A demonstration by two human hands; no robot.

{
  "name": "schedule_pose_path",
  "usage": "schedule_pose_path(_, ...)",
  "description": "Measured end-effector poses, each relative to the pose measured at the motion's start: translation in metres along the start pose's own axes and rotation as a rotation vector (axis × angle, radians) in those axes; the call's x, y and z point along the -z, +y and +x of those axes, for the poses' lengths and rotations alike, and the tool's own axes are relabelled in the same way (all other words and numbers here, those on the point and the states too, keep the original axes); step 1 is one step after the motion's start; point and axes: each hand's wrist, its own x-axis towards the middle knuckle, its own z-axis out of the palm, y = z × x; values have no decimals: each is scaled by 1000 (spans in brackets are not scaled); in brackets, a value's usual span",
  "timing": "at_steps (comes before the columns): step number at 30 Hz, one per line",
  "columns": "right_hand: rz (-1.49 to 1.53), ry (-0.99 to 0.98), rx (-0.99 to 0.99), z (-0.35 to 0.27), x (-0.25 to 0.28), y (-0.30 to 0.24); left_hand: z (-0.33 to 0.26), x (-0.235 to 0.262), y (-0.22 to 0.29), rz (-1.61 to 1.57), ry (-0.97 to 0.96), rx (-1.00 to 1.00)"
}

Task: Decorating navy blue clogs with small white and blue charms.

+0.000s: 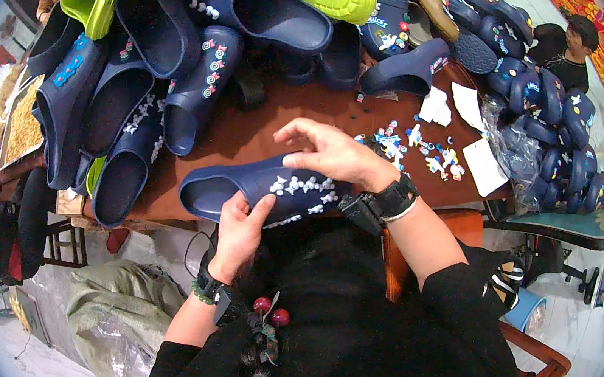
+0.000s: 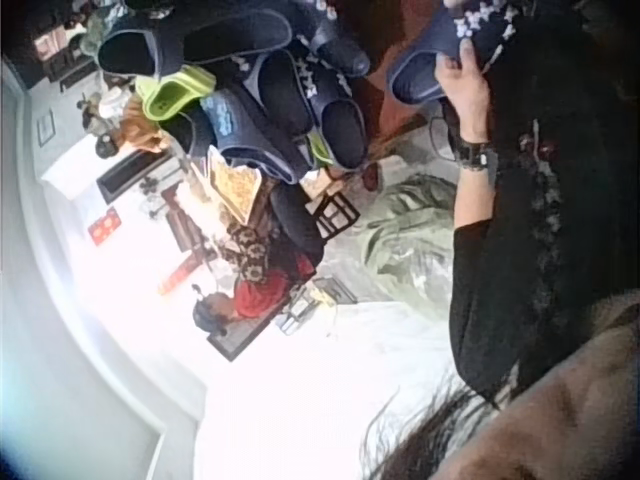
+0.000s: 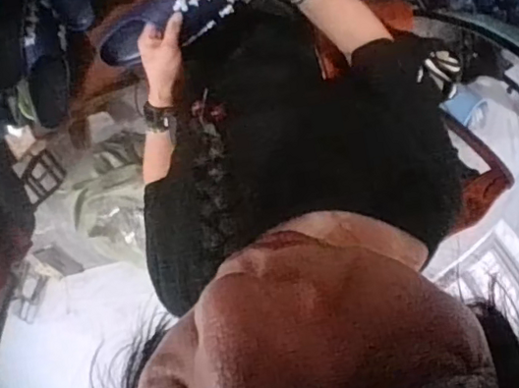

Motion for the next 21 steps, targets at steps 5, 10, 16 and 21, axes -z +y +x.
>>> schedule_pose_path(5,2,195,153,-6,-3,18,3,3,-3,-1,-26,6)
schedule_pose_path(10,-561,250,197,-26,-24,-11,6,2,0,22,-38,17)
schedule_pose_path(16,-759,471,320,-27,-51,-12,-1,-2,-1,-96,83,62)
schedule_pose_path(21,-720,455,307,-29,-55,-15,-1,-6,-2,-142,96,68)
